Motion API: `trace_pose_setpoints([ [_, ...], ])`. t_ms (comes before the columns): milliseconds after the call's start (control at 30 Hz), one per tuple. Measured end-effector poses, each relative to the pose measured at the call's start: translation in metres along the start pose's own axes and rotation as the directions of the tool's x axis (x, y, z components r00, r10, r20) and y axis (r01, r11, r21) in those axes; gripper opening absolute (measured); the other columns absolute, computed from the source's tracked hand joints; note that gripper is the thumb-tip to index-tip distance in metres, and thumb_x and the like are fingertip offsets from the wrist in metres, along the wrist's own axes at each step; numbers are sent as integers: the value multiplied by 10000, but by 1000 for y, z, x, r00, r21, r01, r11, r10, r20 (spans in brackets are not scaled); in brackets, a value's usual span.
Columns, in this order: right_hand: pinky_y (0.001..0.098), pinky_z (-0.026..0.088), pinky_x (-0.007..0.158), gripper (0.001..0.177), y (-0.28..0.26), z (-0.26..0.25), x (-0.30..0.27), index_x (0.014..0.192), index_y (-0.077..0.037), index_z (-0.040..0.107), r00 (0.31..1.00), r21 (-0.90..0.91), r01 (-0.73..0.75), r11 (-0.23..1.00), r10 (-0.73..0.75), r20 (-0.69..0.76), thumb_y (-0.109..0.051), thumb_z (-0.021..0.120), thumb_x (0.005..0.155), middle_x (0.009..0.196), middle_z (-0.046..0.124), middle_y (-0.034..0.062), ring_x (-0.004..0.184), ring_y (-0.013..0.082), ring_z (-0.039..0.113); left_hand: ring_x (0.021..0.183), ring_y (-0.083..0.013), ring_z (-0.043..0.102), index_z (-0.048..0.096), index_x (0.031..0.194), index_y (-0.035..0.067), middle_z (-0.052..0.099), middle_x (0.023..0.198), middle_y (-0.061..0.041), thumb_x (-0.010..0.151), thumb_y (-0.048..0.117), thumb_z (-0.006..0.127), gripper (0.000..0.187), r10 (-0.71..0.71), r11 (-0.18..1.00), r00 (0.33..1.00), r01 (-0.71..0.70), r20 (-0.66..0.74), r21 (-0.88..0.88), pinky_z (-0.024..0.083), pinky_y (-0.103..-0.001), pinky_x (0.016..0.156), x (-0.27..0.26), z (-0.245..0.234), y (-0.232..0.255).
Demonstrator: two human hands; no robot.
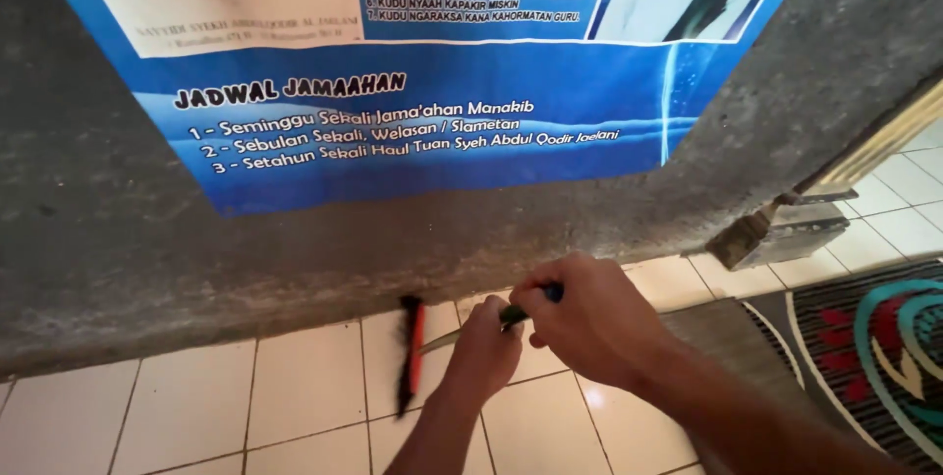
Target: The person is sweeping the floor and using a tool to clean the edge between the wall and the floor.
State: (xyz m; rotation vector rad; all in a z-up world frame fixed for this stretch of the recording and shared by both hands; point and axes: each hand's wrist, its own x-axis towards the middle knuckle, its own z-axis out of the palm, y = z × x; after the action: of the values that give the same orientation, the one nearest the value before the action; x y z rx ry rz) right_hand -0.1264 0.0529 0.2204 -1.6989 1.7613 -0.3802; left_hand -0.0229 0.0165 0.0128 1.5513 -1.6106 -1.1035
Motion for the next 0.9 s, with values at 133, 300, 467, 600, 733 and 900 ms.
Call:
trace_pose_setpoints([
  [133, 327, 611, 596, 309, -20, -14, -6, 997, -27, 801, 990, 81, 143, 986, -144, 0, -234, 621, 856, 752, 809, 119, 626, 156, 803, 1053, -383, 663, 624, 1197, 56, 702, 1089, -199, 898, 103, 567, 308, 290, 943, 957, -289, -22, -162, 516, -474, 839, -10, -30, 29],
  [300, 323, 596, 541, 301, -46, -29, -13, 1051, -77, 815, 997, 104, 26, 994, -34, 76, -271, 653, 887, 720, 802, 130, 597, 161, 767, 984, -345, 707, 623, 1161, 98, 720, 1025, -159, 952, 147, 501, 247, 65, 997, 998, -64, 20, -39, 518, -464, 819, -29, -60, 51],
  [467, 288, 591, 530, 311, -2, 9, 9, 1022, -37, 816, 985, 263, -9, 965, -37, 171, -277, 658, 902, 709, 774, 103, 604, 152, 743, 1007, -386, 686, 619, 1034, 19, 702, 1019, -208, 947, 164, 552, 182, -90, 975, 995, 81, 36, 207, 525, -485, 845, -21, -52, -8],
  [600, 291, 583, 539, 313, 17, 23, 12, 1084, -38, 778, 955, 329, -162, 930, 64, 288, -291, 665, 938, 765, 721, 75, 633, 150, 749, 1017, -426, 664, 572, 997, 10, 693, 995, -238, 949, 232, 600, 229, -196, 945, 980, 176, 44, 276, 526, -508, 855, -23, -35, -31],
  [733, 299, 564, 525, 296, 28, 0, 10, 1034, -9, 802, 961, 347, -177, 921, 86, 263, -227, 650, 903, 713, 713, 99, 586, 172, 737, 995, -433, 637, 566, 999, 26, 664, 974, -225, 925, 231, 632, 228, -117, 956, 989, 88, 91, 279, 498, -527, 850, -5, 6, -41],
  [900, 341, 613, 551, 284, 52, -38, 11, 950, -23, 815, 992, 150, -83, 985, 67, 112, -221, 621, 888, 642, 765, 119, 558, 168, 767, 986, -422, 648, 563, 1006, 43, 670, 978, -214, 931, 254, 617, 230, 23, 998, 999, -26, 46, 58, 509, -505, 837, 14, 59, 1],
])
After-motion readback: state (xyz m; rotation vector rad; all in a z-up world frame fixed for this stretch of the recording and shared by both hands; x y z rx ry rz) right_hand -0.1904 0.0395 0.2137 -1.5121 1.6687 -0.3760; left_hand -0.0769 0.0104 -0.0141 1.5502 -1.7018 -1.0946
